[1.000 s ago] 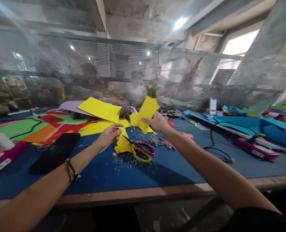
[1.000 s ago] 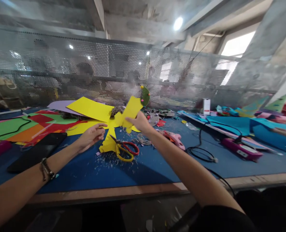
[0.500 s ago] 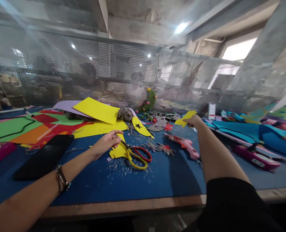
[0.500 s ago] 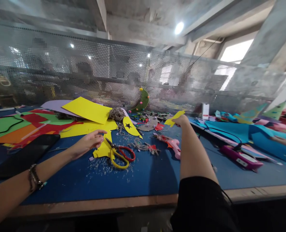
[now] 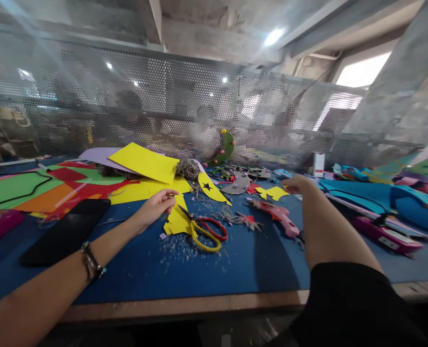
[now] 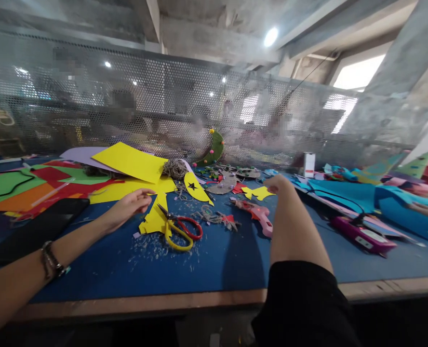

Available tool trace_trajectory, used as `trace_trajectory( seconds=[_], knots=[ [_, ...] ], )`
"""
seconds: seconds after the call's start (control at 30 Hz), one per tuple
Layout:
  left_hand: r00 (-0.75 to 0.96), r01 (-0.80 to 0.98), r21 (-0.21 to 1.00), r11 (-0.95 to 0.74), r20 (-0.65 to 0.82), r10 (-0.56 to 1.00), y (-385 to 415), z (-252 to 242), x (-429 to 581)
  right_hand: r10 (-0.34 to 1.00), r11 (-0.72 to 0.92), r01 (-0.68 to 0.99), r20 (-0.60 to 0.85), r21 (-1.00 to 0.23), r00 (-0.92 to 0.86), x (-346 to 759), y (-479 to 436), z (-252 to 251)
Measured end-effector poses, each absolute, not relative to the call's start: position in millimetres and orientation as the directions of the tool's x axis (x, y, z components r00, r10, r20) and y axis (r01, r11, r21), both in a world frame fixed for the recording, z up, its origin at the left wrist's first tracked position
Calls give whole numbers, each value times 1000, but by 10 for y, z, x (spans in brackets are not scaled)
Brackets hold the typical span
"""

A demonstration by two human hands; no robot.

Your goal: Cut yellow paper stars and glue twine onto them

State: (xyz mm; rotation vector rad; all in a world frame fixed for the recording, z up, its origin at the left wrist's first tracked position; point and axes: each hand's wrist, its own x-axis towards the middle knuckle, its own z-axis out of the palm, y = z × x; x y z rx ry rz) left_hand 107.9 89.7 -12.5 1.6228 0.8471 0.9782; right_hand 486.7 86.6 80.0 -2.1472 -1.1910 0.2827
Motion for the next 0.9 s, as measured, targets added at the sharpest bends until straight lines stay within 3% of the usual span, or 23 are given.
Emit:
trace_trajectory(
  seconds=[0.1,0.2,0.3,0.37,0.47,0.63,0.9],
  knots=[
    [310,150,945,-289,233,922,1002,-134,1025,942,-232,762,56,-605,332,4639,933,968],
    [282,284,889,-360,281,917,1104,-161,969,997,32,822,73,-568,11,4148,917,1005],
    [375,428,779,-459,310,874,1144,-199,929,948,278,833,-1,-478,-317,3493,769,827],
    [476,504,693,-514,274,836,1129,-228,911,898,391,823,-28,-412,-440,3107,658,625],
    [602,580,567,-584,185,777,1073,-264,894,868,462,826,-25,-324,-496,2784,586,334],
    [686,628,392,-672,128,716,978,-266,924,887,446,863,-14,-237,-462,2810,715,78],
    [747,600,290,-746,131,652,904,-209,994,922,369,886,-8,-282,-387,2854,803,-64]
  ],
)
